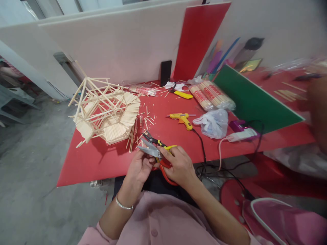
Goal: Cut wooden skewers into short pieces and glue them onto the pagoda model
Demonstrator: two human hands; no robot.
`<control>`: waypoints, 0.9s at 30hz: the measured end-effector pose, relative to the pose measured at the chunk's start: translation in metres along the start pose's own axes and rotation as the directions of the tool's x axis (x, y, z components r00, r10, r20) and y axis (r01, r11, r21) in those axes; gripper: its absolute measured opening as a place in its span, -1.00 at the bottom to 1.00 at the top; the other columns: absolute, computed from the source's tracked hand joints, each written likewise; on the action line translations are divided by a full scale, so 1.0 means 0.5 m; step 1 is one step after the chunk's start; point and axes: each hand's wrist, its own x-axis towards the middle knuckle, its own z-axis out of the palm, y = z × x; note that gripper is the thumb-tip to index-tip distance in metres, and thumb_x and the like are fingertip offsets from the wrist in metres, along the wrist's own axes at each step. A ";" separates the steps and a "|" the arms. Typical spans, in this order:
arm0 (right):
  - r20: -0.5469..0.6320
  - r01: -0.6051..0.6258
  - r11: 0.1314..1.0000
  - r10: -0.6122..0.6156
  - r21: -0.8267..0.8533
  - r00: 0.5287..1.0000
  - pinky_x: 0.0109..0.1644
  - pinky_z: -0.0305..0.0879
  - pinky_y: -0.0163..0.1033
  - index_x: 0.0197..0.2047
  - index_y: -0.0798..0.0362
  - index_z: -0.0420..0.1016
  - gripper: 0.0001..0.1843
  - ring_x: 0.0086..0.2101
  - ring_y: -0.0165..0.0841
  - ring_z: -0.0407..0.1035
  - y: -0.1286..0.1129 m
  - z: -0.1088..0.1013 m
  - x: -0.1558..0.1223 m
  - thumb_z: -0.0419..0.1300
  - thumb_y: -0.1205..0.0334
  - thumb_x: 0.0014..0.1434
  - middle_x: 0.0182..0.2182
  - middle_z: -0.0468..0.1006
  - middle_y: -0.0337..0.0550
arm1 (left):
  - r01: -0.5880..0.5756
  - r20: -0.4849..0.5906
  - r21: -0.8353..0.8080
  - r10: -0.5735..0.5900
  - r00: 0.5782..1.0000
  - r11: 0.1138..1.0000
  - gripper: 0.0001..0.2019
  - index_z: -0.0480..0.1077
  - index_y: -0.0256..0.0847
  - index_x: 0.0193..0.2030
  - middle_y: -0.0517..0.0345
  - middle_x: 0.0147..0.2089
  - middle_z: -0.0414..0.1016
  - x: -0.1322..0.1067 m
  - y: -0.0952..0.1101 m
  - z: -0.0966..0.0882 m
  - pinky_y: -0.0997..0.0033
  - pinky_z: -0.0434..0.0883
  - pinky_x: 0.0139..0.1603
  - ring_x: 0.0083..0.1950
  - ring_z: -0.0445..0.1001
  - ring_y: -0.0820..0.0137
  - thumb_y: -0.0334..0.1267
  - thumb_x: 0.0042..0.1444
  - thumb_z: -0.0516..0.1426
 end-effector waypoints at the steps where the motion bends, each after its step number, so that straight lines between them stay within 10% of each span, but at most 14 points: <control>1: -0.012 0.003 1.000 -0.004 -0.021 1.000 -0.15 0.24 -0.17 0.21 0.05 0.42 -0.51 -0.25 -0.22 0.30 0.000 0.001 -0.002 0.15 0.13 0.23 -0.31 0.49 -0.03 | 0.000 -0.006 -0.009 0.000 1.000 1.000 -0.70 0.28 -0.19 -0.46 0.33 -0.57 0.23 0.000 -0.001 0.002 0.46 0.26 -0.54 -0.57 0.18 0.54 -0.14 -0.12 0.32; 7: -0.022 0.003 0.993 -0.005 -0.122 1.000 -0.23 0.18 -0.26 0.13 0.00 0.51 -0.60 -0.33 -0.32 0.38 0.004 0.004 -0.013 0.12 0.07 0.29 -0.41 0.57 -0.12 | -0.066 -0.056 -0.076 0.061 0.997 0.995 -0.75 0.34 -0.25 -0.46 0.29 -0.58 0.31 -0.002 -0.005 0.006 0.56 0.26 -0.53 -0.57 0.25 0.58 -0.20 -0.04 0.33; 14: 0.023 -0.428 0.780 0.492 -0.457 0.870 -0.41 0.03 -0.25 0.15 0.06 0.46 -0.51 -0.34 -0.24 0.43 0.104 -0.022 0.003 0.12 -0.01 0.25 -0.34 0.60 -0.03 | -0.196 -0.060 -0.082 0.191 0.980 0.977 -0.74 0.43 -0.30 -0.40 0.21 -0.48 0.47 -0.011 0.007 0.004 0.63 0.25 -0.56 -0.52 0.39 0.59 -0.31 -0.18 0.41; 18: 0.115 -0.349 0.815 0.446 -0.462 0.888 -0.34 0.16 -0.24 0.08 0.09 0.49 -0.58 -0.28 -0.21 0.45 0.124 -0.038 0.003 0.11 0.09 0.23 -0.24 0.61 0.03 | -0.239 -0.051 -0.056 0.237 0.970 0.969 -0.72 0.48 -0.29 -0.34 0.21 -0.46 0.51 -0.019 0.018 0.004 0.65 0.28 -0.54 -0.49 0.44 0.58 -0.31 -0.20 0.43; 23: -0.077 -0.298 0.915 0.288 -0.272 0.954 -0.21 0.24 -0.26 -0.05 0.02 0.58 -0.66 -0.19 -0.27 0.47 0.077 -0.059 0.024 0.04 0.08 0.30 -0.20 0.63 -0.08 | -0.237 -0.014 -0.060 0.237 0.971 0.970 -0.69 0.44 -0.29 -0.40 0.21 -0.47 0.52 -0.028 0.035 0.007 0.65 0.28 -0.58 -0.52 0.43 0.58 -0.26 -0.22 0.44; 27: -0.168 -0.428 0.869 0.396 -0.248 0.902 -0.18 0.23 -0.22 -0.12 0.02 0.60 -0.65 -0.20 -0.24 0.47 0.126 -0.062 0.061 0.02 0.08 0.29 -0.21 0.64 -0.06 | -0.214 -0.015 -0.062 0.214 0.977 0.975 -0.64 0.40 -0.27 -0.39 0.18 -0.45 0.55 -0.032 0.042 0.008 0.68 0.25 -0.63 -0.54 0.46 0.56 -0.23 -0.24 0.45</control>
